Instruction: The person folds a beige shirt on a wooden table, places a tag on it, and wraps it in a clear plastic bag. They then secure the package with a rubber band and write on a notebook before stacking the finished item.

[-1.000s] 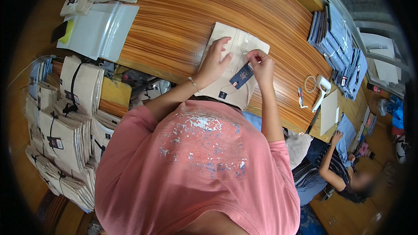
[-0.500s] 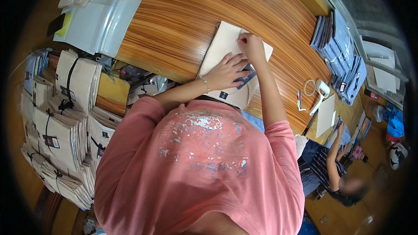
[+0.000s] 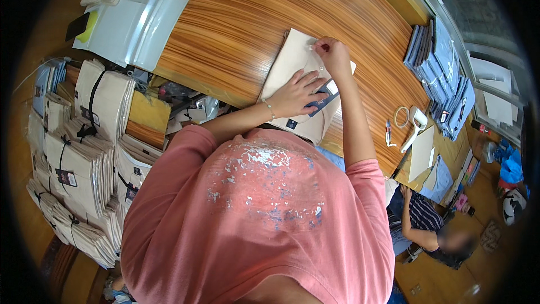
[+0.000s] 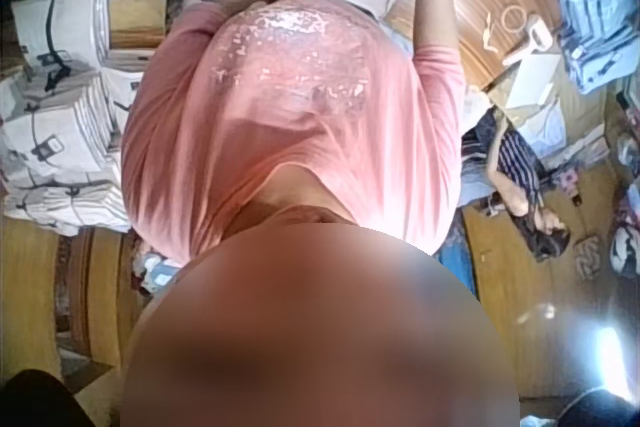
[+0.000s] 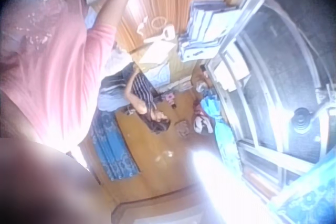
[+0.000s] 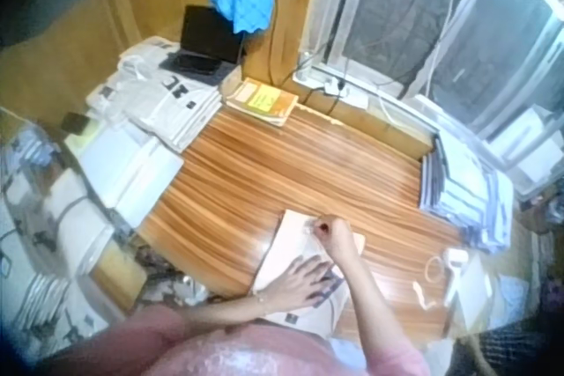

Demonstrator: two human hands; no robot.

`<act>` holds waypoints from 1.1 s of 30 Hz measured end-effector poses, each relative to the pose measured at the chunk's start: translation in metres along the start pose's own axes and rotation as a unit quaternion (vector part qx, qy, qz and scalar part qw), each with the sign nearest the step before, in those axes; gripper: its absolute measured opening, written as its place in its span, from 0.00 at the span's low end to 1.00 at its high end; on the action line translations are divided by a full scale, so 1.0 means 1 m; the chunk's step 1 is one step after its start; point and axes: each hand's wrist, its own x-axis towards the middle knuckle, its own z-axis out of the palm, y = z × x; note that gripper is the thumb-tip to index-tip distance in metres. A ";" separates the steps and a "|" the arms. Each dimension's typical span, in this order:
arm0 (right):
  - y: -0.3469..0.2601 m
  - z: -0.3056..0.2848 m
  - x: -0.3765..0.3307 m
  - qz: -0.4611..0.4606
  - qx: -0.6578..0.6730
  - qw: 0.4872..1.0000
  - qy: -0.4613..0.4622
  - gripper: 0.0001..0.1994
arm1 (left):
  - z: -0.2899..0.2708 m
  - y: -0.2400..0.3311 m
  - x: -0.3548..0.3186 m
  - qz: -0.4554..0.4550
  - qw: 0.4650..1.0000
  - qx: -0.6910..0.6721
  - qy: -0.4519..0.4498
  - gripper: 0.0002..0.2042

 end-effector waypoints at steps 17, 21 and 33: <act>0.080 -0.084 -0.114 0.169 0.127 0.952 0.222 0.11 | -0.005 0.007 0.008 -0.010 0.998 0.002 -0.068 0.23; 0.184 -0.126 -0.266 0.295 0.074 0.862 0.407 0.11 | -0.001 0.012 0.012 -0.013 0.996 0.008 -0.082 0.26; 0.284 -0.097 -0.469 0.541 0.427 0.549 0.473 0.27 | 0.003 0.015 0.016 -0.011 0.995 0.012 -0.096 0.29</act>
